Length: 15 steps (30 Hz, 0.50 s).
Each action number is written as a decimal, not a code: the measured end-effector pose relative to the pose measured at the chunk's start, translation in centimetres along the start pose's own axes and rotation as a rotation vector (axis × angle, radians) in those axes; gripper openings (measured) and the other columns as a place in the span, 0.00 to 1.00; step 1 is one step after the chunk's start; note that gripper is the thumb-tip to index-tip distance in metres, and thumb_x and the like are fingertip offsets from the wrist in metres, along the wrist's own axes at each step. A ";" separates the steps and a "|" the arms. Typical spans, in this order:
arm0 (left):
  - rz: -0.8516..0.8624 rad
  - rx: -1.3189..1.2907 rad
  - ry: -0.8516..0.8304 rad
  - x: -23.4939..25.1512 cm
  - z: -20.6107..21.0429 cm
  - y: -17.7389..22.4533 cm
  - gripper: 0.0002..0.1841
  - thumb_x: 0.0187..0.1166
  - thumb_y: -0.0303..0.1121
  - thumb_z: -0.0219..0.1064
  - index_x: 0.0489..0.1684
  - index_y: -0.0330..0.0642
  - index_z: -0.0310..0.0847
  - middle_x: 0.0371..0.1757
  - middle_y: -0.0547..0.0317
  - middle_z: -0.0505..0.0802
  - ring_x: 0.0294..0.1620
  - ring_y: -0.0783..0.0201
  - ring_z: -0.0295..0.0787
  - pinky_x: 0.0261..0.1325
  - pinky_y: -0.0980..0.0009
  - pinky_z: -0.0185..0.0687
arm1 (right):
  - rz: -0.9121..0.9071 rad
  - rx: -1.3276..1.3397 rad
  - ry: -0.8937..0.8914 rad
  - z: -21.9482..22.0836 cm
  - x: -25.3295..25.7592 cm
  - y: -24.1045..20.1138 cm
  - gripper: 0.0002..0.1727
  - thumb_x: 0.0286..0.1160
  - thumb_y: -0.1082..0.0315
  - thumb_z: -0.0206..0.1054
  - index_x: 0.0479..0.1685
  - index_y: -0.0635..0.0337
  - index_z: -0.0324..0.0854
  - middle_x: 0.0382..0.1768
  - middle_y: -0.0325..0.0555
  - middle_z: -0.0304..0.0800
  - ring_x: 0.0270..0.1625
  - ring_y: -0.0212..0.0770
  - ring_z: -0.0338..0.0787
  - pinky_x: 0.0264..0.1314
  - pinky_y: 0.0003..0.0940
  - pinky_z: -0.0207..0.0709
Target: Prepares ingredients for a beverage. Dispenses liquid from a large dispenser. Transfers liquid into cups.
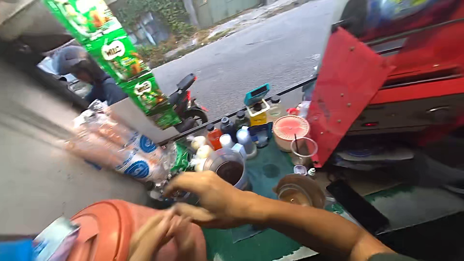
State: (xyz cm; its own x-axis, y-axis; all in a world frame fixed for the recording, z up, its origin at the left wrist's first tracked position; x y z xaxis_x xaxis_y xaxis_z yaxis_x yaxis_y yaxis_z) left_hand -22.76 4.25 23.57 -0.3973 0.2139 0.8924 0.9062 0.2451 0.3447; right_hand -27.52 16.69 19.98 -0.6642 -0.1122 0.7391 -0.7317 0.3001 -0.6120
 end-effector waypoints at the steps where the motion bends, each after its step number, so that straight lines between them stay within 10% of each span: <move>1: -0.011 -0.053 -0.043 0.9 4.8 -1.0 0.10 0.82 0.33 0.70 0.54 0.41 0.87 0.49 0.64 0.93 0.48 0.75 0.92 0.53 0.76 0.90 | 0.059 -0.004 0.002 -2.4 -3.2 1.1 0.11 0.79 0.68 0.67 0.51 0.67 0.88 0.44 0.50 0.95 0.50 0.38 0.93 0.58 0.36 0.86; 5: -0.085 -0.107 -0.683 2.2 28.8 -4.1 0.25 0.74 0.28 0.72 0.72 0.35 0.80 0.59 0.46 0.93 0.57 0.55 0.93 0.62 0.54 0.88 | 0.479 0.021 -0.075 -9.3 -17.3 5.2 0.13 0.83 0.61 0.65 0.45 0.61 0.89 0.36 0.43 0.95 0.38 0.29 0.92 0.46 0.29 0.87; 10: -0.567 0.167 -1.425 -8.5 49.2 -10.9 0.21 0.86 0.42 0.63 0.52 0.26 0.85 0.56 0.30 0.90 0.58 0.38 0.90 0.61 0.40 0.84 | 0.903 0.018 0.050 -14.7 -30.8 4.7 0.13 0.82 0.64 0.66 0.50 0.65 0.89 0.40 0.47 0.96 0.42 0.36 0.95 0.52 0.38 0.89; 15: -1.257 -0.178 -1.181 -18.6 53.0 -14.4 0.26 0.91 0.46 0.55 0.68 0.25 0.76 0.65 0.32 0.86 0.60 0.45 0.91 0.62 0.51 0.87 | 1.083 0.107 0.368 -17.4 -37.8 4.4 0.12 0.84 0.69 0.63 0.54 0.69 0.85 0.43 0.45 0.96 0.46 0.35 0.95 0.55 0.35 0.90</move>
Point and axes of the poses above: each hand's wrist, its own x-axis towards the middle knuckle, its own z-axis out of the palm, y = z × x, the point moved 10 cm from there along x, towards the middle knuckle
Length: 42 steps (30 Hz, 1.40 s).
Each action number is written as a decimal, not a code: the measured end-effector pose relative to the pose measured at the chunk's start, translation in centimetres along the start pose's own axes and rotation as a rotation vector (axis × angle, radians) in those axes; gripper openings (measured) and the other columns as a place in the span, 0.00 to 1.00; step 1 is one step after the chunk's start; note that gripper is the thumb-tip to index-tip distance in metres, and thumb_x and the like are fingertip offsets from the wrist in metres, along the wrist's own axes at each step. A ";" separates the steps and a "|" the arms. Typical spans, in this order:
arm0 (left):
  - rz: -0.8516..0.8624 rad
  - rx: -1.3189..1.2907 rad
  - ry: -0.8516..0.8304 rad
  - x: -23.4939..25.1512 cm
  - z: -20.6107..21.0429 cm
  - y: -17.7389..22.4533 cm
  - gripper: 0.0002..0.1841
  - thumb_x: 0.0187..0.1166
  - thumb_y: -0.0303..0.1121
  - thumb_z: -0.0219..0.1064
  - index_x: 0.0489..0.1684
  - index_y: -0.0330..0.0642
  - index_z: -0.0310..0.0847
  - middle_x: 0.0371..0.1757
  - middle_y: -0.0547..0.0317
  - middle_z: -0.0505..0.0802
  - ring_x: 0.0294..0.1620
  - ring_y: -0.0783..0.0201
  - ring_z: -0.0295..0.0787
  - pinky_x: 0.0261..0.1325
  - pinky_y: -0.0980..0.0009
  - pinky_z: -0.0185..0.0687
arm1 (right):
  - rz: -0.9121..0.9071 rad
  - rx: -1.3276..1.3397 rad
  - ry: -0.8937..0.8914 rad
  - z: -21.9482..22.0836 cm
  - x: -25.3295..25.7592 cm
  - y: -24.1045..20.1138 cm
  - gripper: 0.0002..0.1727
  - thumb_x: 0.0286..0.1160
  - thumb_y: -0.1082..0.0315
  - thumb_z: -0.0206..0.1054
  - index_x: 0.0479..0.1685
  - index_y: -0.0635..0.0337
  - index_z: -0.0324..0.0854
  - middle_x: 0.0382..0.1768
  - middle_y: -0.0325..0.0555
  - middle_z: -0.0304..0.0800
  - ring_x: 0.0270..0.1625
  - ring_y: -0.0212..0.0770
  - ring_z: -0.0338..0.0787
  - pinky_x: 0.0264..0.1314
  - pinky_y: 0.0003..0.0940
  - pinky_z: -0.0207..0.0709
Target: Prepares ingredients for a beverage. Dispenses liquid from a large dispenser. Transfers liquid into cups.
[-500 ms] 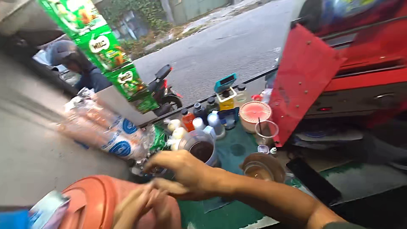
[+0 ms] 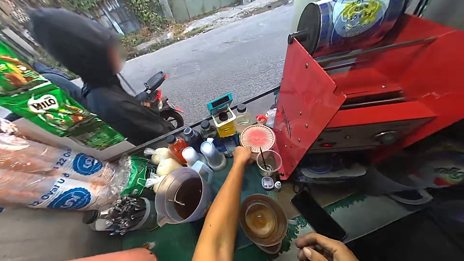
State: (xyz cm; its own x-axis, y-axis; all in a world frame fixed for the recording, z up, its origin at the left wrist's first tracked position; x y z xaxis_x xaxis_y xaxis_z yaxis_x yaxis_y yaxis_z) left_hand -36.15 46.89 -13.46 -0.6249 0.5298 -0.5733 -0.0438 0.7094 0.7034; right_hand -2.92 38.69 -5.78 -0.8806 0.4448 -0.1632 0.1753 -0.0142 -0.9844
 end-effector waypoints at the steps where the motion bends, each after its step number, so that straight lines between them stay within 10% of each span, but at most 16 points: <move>1: -0.016 -0.121 0.010 0.6 0.6 -0.6 0.26 0.91 0.44 0.55 0.70 0.25 0.73 0.66 0.32 0.86 0.61 0.46 0.91 0.63 0.52 0.88 | 0.012 0.032 0.034 -0.2 -0.2 0.6 0.12 0.84 0.70 0.63 0.55 0.68 0.85 0.42 0.43 0.96 0.46 0.34 0.95 0.56 0.35 0.90; 20: 0.259 -0.330 0.082 -8.0 -4.0 7.5 0.16 0.90 0.35 0.56 0.59 0.26 0.74 0.54 0.36 0.89 0.48 0.52 0.94 0.55 0.57 0.91 | -0.233 -0.142 0.058 2.8 3.0 -5.4 0.14 0.77 0.68 0.71 0.56 0.66 0.87 0.44 0.43 0.96 0.46 0.31 0.95 0.56 0.31 0.90; 25: 0.460 -0.306 0.084 -15.1 -8.5 9.0 0.14 0.89 0.36 0.57 0.51 0.31 0.78 0.45 0.43 0.94 0.43 0.56 0.97 0.52 0.59 0.95 | -0.539 -0.218 0.497 -1.4 4.2 -11.2 0.50 0.59 0.48 0.83 0.80 0.67 0.68 0.65 0.47 0.88 0.63 0.40 0.92 0.61 0.38 0.91; 31: 0.694 -0.287 0.023 -28.5 -15.0 6.2 0.11 0.92 0.32 0.53 0.45 0.36 0.78 0.33 0.55 0.94 0.32 0.64 0.97 0.42 0.66 0.97 | -0.754 -0.472 0.574 -1.4 5.6 -18.2 0.83 0.36 0.34 0.90 0.97 0.58 0.37 0.92 0.60 0.53 0.92 0.47 0.61 0.91 0.46 0.62; 34: 0.789 -0.194 -0.062 -33.7 -16.6 2.7 0.12 0.92 0.36 0.50 0.43 0.44 0.78 0.31 0.64 0.92 0.29 0.71 0.93 0.36 0.71 0.94 | -0.775 -0.251 0.395 2.6 4.8 -18.8 0.89 0.23 0.38 0.94 0.95 0.63 0.34 0.87 0.51 0.64 0.85 0.33 0.71 0.88 0.31 0.68; 39: 0.913 0.029 0.079 -38.8 -19.1 -2.5 0.16 0.95 0.46 0.44 0.47 0.49 0.75 0.31 0.70 0.89 0.28 0.77 0.90 0.31 0.79 0.90 | -0.837 -0.276 0.563 9.9 -0.7 -17.5 0.75 0.28 0.38 0.93 0.81 0.77 0.57 0.70 0.50 0.81 0.75 0.27 0.80 0.82 0.24 0.72; 42: 0.972 0.005 0.100 -40.5 -19.3 -5.5 0.18 0.91 0.51 0.50 0.57 0.49 0.75 0.42 0.68 0.87 0.39 0.76 0.88 0.40 0.76 0.87 | -0.800 -0.367 0.619 13.6 -4.5 -15.1 0.75 0.37 0.33 0.89 0.84 0.75 0.53 0.71 0.48 0.80 0.76 0.26 0.79 0.83 0.25 0.72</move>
Point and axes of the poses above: each hand's wrist, its own x-axis towards the middle knuckle, its own z-axis out of the palm, y = z × x, the point moved 10 cm from there along x, towards the middle knuckle
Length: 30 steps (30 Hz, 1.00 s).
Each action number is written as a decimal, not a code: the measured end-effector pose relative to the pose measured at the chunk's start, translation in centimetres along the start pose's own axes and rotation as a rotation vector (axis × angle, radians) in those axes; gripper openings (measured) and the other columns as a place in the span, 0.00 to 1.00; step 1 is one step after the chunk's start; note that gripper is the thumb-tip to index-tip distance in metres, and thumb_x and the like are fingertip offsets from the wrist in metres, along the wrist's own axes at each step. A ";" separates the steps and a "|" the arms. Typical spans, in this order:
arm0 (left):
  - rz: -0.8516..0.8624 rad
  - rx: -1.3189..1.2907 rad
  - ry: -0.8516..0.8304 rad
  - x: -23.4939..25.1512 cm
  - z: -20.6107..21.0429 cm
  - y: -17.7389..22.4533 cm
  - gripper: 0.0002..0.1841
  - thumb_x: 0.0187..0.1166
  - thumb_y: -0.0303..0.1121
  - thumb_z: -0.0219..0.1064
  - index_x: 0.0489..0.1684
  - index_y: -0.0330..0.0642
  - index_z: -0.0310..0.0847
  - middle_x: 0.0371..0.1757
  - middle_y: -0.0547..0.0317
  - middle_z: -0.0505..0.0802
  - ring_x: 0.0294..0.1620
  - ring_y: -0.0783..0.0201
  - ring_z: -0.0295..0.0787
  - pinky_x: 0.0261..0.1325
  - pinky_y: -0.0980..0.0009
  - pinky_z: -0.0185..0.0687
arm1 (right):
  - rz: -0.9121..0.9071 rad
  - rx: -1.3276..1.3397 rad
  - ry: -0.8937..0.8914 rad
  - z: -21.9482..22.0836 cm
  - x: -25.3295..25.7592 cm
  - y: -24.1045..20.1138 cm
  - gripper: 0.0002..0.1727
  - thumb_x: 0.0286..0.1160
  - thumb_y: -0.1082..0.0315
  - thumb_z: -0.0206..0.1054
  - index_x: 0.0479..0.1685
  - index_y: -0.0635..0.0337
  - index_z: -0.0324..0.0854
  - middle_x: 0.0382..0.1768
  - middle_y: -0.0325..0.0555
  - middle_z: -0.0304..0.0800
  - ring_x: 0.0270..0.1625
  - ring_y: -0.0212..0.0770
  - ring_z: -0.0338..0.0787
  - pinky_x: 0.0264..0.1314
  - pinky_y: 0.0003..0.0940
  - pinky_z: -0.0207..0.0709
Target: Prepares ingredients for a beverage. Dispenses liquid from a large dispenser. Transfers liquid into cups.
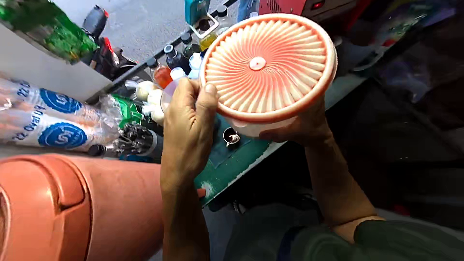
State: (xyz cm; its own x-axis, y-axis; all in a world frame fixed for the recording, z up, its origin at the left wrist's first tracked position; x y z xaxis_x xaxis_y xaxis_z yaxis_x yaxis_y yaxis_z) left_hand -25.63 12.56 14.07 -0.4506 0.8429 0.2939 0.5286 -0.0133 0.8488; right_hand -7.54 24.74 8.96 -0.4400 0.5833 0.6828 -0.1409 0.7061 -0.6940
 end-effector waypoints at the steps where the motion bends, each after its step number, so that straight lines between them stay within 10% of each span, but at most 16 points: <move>1: 0.037 -0.119 -0.037 -1.5 0.2 0.0 0.23 0.88 0.53 0.57 0.70 0.47 0.67 0.56 0.66 0.87 0.51 0.73 0.89 0.49 0.73 0.90 | 0.025 0.004 -0.012 0.0 -1.8 -0.6 0.74 0.39 0.33 0.89 0.85 0.72 0.53 0.71 0.47 0.80 0.76 0.26 0.79 0.83 0.27 0.73; 4: 0.181 -0.378 -0.215 -6.9 1.5 -0.1 0.60 0.63 0.51 0.84 0.94 0.52 0.38 0.91 0.54 0.65 0.82 0.52 0.75 0.75 0.54 0.85 | 0.152 0.023 -0.050 0.1 -7.0 -1.8 0.73 0.34 0.37 0.92 0.86 0.67 0.55 0.70 0.44 0.82 0.73 0.27 0.82 0.78 0.31 0.79; 8: 0.160 -0.218 -0.136 -15.1 2.2 -3.8 0.29 0.67 0.59 0.78 0.66 0.58 0.88 0.89 0.45 0.68 0.84 0.44 0.71 0.77 0.50 0.82 | 0.291 0.080 -0.145 1.9 -14.0 -3.1 0.75 0.29 0.36 0.93 0.86 0.69 0.58 0.71 0.51 0.84 0.72 0.31 0.85 0.79 0.33 0.80; 16: -0.020 -0.211 -0.098 -21.9 3.0 -7.8 0.26 0.73 0.63 0.71 0.63 0.60 0.89 0.85 0.44 0.72 0.84 0.47 0.71 0.80 0.56 0.79 | 0.346 0.211 -0.193 4.1 -20.3 -3.2 0.81 0.28 0.34 0.91 0.82 0.86 0.54 0.77 0.70 0.76 0.81 0.41 0.78 0.88 0.31 0.70; 21: 0.060 -0.177 -0.085 -19.4 3.6 -5.4 0.26 0.78 0.63 0.65 0.64 0.58 0.88 0.87 0.41 0.69 0.86 0.47 0.68 0.81 0.57 0.77 | 0.344 0.136 -0.146 2.4 -18.1 -3.7 0.79 0.27 0.35 0.91 0.85 0.78 0.56 0.74 0.60 0.80 0.77 0.34 0.81 0.83 0.29 0.75; 27: 0.152 -0.305 0.038 -15.3 3.6 -3.5 0.25 0.86 0.60 0.54 0.53 0.50 0.87 0.70 0.60 0.88 0.74 0.61 0.83 0.73 0.60 0.83 | 0.316 -0.051 -0.097 -0.7 -16.0 -4.4 0.73 0.31 0.34 0.91 0.85 0.68 0.61 0.73 0.50 0.83 0.74 0.31 0.83 0.78 0.32 0.79; 30: 0.150 -0.325 0.006 -13.6 4.7 -2.5 0.27 0.86 0.59 0.56 0.61 0.45 0.86 0.81 0.52 0.80 0.83 0.56 0.74 0.80 0.57 0.77 | 0.331 -0.108 -0.041 -2.4 -14.7 -4.2 0.71 0.30 0.36 0.91 0.84 0.64 0.62 0.69 0.41 0.85 0.71 0.25 0.84 0.75 0.27 0.81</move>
Point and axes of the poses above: each hand's wrist, its own x-axis towards the middle knuckle, its own z-axis out of the palm, y = z × x, the point moved 10 cm from there along x, towards the middle knuckle
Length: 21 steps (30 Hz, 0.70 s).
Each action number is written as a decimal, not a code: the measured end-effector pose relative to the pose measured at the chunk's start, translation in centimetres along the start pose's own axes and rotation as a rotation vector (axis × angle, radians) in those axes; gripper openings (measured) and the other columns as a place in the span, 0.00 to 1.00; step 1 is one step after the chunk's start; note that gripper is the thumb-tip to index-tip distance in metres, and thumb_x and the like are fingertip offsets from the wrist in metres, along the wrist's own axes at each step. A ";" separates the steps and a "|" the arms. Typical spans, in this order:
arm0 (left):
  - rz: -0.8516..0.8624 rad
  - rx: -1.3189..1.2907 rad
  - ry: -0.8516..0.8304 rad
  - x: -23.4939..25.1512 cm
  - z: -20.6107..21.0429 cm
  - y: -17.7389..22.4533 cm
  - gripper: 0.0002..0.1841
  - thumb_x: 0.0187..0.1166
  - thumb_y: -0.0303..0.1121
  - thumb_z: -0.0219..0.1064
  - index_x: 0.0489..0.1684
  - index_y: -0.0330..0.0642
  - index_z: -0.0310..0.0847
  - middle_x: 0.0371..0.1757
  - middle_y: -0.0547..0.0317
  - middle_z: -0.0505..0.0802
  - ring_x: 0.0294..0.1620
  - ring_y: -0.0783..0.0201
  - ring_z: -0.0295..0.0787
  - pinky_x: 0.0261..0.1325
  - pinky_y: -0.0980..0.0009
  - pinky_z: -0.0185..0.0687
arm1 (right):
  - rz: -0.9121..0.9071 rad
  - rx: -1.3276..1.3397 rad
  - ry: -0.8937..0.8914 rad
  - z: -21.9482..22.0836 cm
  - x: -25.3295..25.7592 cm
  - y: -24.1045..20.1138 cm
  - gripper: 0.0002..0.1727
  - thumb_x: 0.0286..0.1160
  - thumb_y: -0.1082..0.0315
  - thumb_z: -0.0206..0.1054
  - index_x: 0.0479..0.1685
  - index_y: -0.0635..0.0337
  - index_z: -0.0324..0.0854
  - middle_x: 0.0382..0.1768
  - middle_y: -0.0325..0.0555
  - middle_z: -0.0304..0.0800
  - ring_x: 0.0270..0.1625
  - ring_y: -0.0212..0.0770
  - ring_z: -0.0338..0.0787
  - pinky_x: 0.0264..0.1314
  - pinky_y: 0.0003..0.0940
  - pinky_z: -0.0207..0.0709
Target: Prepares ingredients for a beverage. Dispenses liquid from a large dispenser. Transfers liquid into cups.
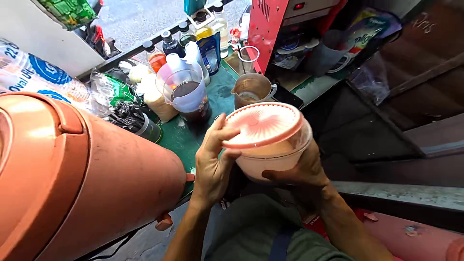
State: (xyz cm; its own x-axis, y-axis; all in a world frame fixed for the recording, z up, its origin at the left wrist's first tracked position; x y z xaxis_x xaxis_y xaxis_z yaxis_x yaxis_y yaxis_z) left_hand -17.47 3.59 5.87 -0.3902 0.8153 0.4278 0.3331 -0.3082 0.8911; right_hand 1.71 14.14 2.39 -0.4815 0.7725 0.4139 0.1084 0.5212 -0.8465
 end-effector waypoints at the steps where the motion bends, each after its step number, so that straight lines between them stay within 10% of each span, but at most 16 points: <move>1: -0.011 -0.045 0.035 0.7 -0.1 0.1 0.27 0.87 0.57 0.56 0.62 0.44 0.85 0.81 0.51 0.80 0.84 0.54 0.73 0.80 0.56 0.77 | -0.033 -0.046 0.016 -0.6 0.5 -0.3 0.70 0.31 0.36 0.91 0.84 0.64 0.62 0.70 0.42 0.85 0.72 0.26 0.84 0.76 0.29 0.81; 7: -0.149 -0.318 0.456 4.0 -4.5 -3.0 0.16 0.92 0.45 0.55 0.58 0.45 0.84 0.52 0.59 0.93 0.53 0.61 0.94 0.59 0.58 0.94 | -0.197 -0.325 0.024 -3.3 4.3 -2.4 0.69 0.33 0.37 0.90 0.84 0.67 0.63 0.73 0.57 0.81 0.76 0.44 0.83 0.79 0.44 0.79; 21: -0.308 -0.282 0.730 -5.3 -8.3 -10.9 0.13 0.92 0.35 0.55 0.61 0.36 0.79 0.50 0.52 0.91 0.50 0.58 0.94 0.53 0.56 0.95 | -0.036 -0.920 -0.042 -4.5 14.4 0.5 0.76 0.24 0.35 0.86 0.89 0.61 0.57 0.73 0.71 0.76 0.73 0.73 0.80 0.66 0.75 0.73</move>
State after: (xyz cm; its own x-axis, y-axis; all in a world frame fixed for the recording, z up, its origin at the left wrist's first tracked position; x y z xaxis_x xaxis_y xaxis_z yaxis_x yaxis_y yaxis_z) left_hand -26.12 -1.44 -4.82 -0.9182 0.3911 0.0629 -0.0689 -0.3140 0.9469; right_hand -1.27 27.12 9.47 -0.5272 0.7458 0.4072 0.7330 0.6416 -0.2261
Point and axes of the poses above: each hand's wrist, its own x-axis towards the middle knuckle, its own z-axis out of the palm, y = z × x, the point moved 10 cm from there along x, towards the middle knuckle
